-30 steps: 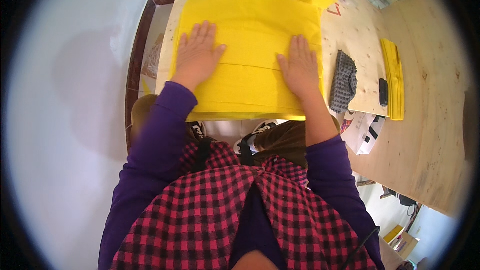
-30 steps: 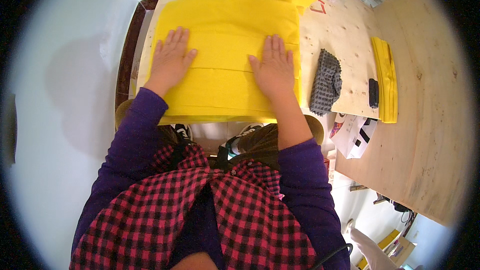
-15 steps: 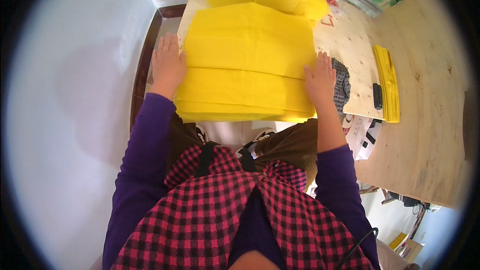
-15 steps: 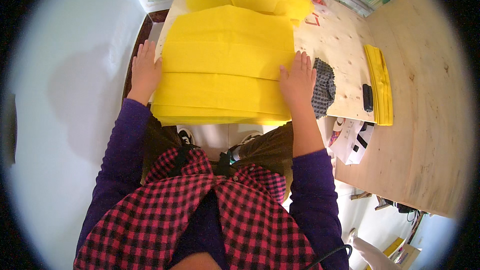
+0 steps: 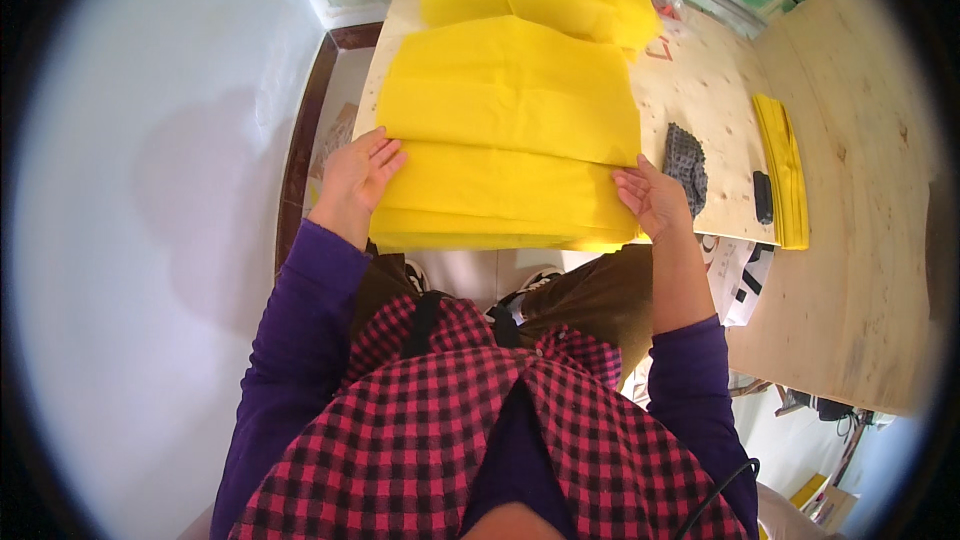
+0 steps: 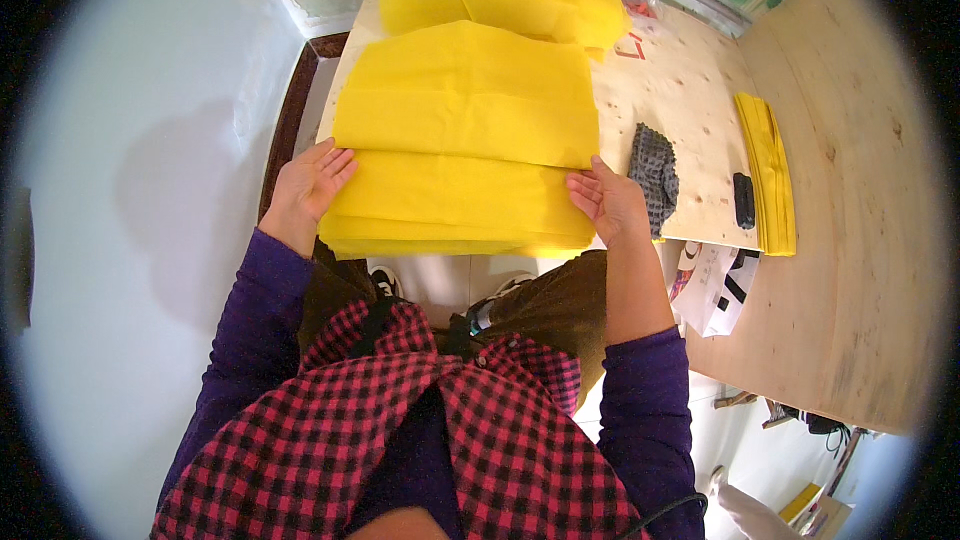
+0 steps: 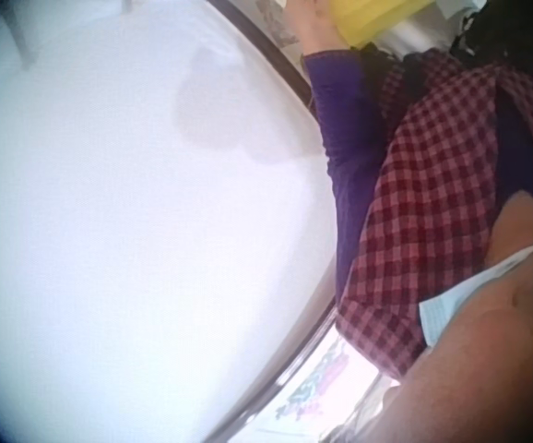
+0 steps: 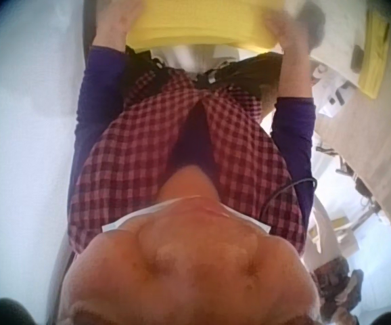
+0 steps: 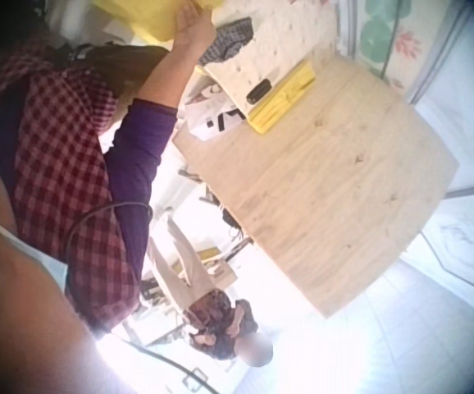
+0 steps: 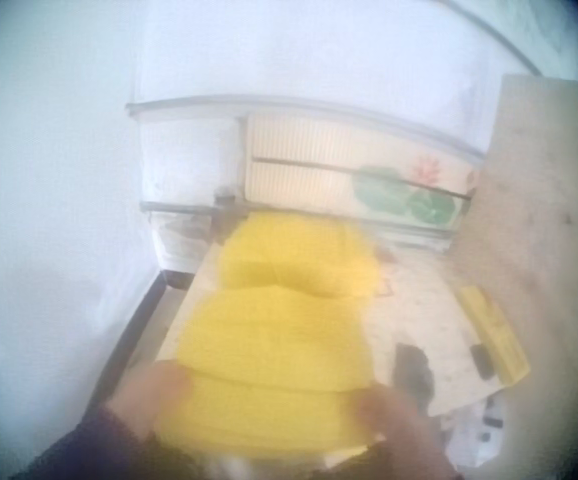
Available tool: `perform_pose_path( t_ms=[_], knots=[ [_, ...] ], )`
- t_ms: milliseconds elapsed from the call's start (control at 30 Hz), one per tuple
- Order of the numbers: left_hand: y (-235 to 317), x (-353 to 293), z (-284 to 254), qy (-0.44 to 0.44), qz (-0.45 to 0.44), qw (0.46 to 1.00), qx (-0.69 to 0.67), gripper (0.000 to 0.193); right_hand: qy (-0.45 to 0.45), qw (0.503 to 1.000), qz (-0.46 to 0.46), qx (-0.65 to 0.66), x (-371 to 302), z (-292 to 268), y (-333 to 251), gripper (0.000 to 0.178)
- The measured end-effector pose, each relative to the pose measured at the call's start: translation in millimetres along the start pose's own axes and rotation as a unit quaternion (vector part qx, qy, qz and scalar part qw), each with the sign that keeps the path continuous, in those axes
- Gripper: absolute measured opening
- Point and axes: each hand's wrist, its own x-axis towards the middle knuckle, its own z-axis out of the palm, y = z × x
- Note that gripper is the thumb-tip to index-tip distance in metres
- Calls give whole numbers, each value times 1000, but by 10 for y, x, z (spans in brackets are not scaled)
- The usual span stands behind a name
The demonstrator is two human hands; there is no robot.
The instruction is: The person folds multiple yellow fabric sheets on a wooden table, aligning edges and smoothing creases. They handle the fabric by hand, repeatedly folding and stacking the sheets into a neat pile.
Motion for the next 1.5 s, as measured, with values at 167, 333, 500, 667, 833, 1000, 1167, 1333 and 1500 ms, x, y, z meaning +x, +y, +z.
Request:
perform_pose_path(
  t_ms=[167, 333, 500, 667, 833, 1000, 1167, 1333, 1500],
  knots=[
    [22, 71, 43, -4, -8, 999, 45, 31, -8, 999, -13, -33, 89, 14, -12, 27],
    [77, 159, 193, -21, 27, 993, 115, 24, -9, 998, -39, -45, 96, 58, -60, 18],
    [232, -67, 231, -111, 87, 983, 114, 20, -12, 995, -90, -39, 2, 26, -124, 14],
    [284, -262, -43, -89, -21, 980, 175, 23, -54, 996, -30, -61, -141, -87, -22, 15],
    [356, -26, -211, -75, -70, 961, 258, 25, -84, 988, -25, -128, -88, -141, -178, 28],
    [518, 365, -96, -90, -56, 929, 356, 28, -104, 971, -37, -213, 187, -35, -442, 31],
    [539, 496, 133, -78, -17, 950, 300, 31, -92, 956, -59, -272, 533, 164, -636, 32],
    [482, 488, 352, -36, 13, 972, 232, 38, -75, 954, -87, -276, 760, 357, -721, 33],
    [440, 480, 312, -57, 54, 961, 264, 33, -99, 968, -131, -190, 796, 407, -658, 33]
  ],
)
